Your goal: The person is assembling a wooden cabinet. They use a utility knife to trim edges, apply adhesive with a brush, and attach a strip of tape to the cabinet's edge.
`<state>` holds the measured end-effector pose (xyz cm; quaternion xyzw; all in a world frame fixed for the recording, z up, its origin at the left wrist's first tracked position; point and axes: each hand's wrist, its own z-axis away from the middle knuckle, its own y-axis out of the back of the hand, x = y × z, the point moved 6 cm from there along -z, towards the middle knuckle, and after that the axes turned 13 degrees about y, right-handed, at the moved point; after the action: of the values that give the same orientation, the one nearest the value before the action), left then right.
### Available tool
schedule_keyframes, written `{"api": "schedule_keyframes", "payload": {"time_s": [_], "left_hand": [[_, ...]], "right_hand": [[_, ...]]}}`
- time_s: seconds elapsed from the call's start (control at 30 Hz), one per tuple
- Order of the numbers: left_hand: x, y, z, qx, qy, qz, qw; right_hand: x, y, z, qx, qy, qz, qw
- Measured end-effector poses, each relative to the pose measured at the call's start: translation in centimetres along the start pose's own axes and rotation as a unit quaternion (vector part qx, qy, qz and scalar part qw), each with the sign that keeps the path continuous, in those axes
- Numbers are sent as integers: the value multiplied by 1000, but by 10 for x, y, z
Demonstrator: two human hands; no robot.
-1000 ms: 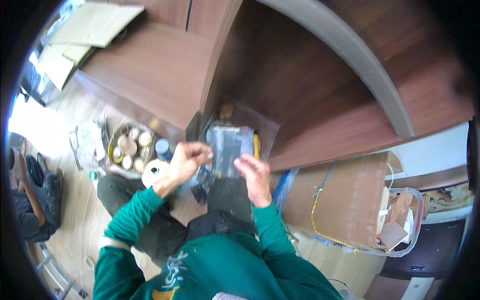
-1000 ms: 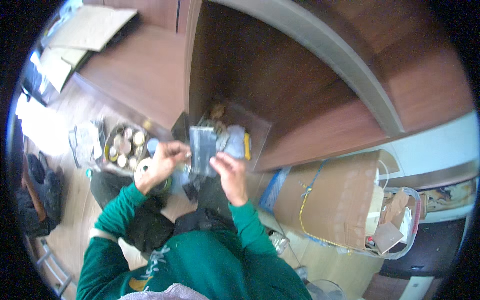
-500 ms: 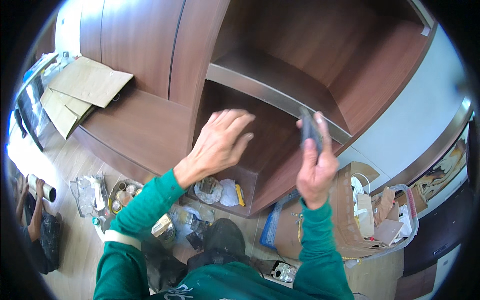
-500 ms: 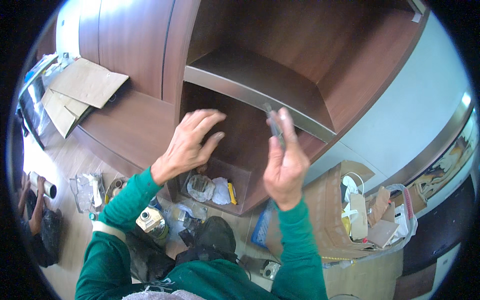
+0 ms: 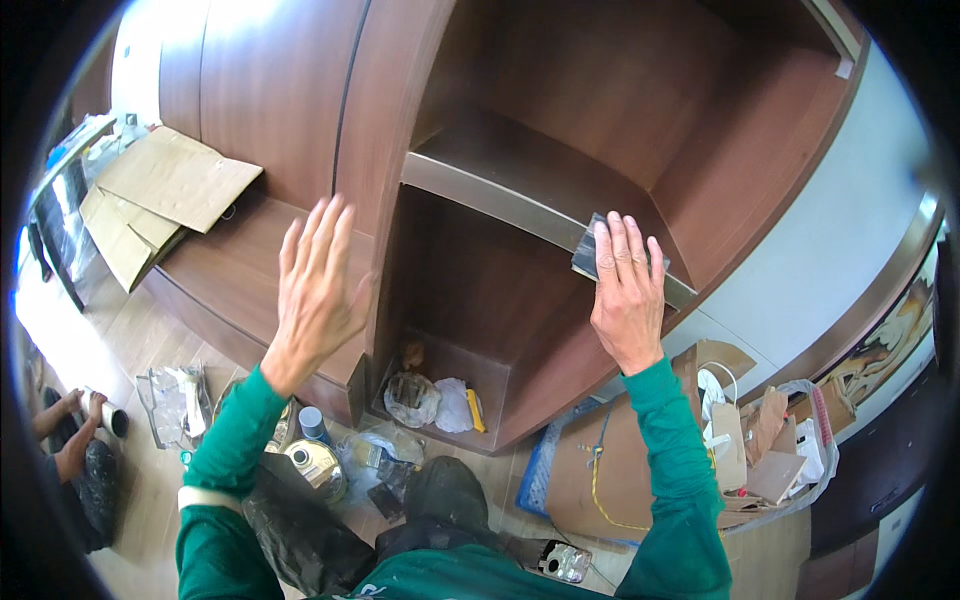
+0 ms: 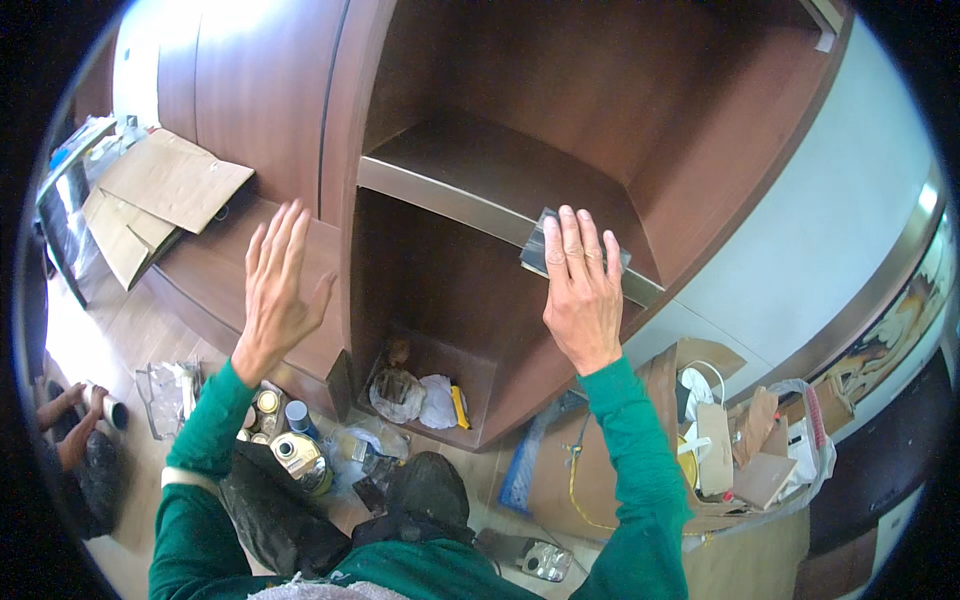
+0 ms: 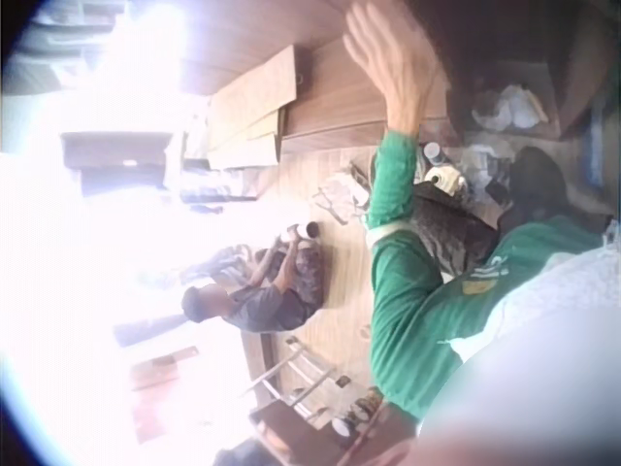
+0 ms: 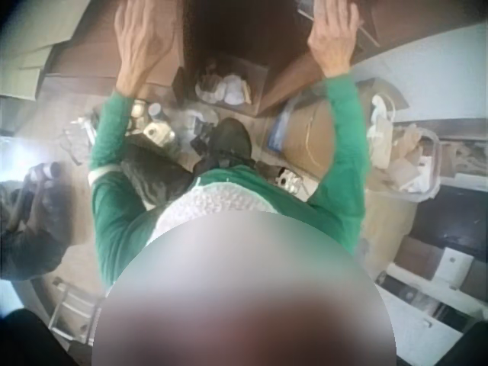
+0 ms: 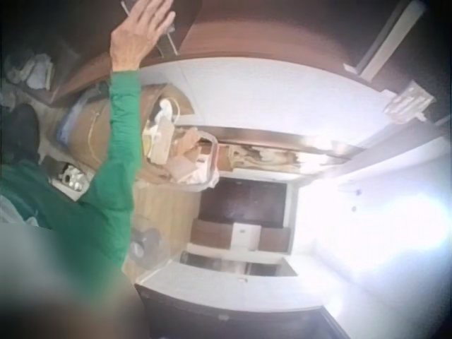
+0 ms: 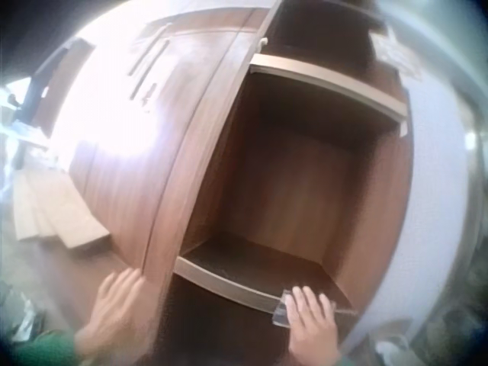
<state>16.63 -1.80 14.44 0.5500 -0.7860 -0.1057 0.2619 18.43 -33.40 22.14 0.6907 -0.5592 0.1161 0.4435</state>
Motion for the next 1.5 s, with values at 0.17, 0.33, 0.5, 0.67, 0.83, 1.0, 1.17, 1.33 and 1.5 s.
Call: {"api": "schedule_keyframes", "payload": {"time_s": [0.17, 0.33, 0.5, 0.67, 0.83, 1.0, 1.17, 1.33, 1.5], "left_hand": [[-31, -40, 66, -56, 59, 115, 990], [-62, -62, 112, -103, 111, 134, 979], [-118, -35, 166, -174, 236, 119, 949], [-131, -32, 166, -181, 260, 140, 938], [-140, -17, 172, -172, 298, 141, 928], [-145, -11, 180, -178, 314, 141, 922], [-134, -26, 177, -219, 315, 131, 914], [-140, -18, 183, -236, 338, 126, 902], [-133, -26, 177, -240, 320, 129, 907]], "right_hand": [[-61, -26, -79, 48, 15, -41, 998], [-83, -38, -123, 50, 61, -52, 996], [-49, -8, -70, -57, -36, -3, 998], [-97, -34, -128, 11, 27, -7, 1000], [-86, -29, -124, 17, 77, -23, 997], [-67, -11, -94, -38, -20, 2, 999], [-108, -33, -149, 12, 110, -2, 994], [-75, -16, -117, -92, 15, -10, 996], [-104, -22, -150, -10, 64, 12, 998]]}}
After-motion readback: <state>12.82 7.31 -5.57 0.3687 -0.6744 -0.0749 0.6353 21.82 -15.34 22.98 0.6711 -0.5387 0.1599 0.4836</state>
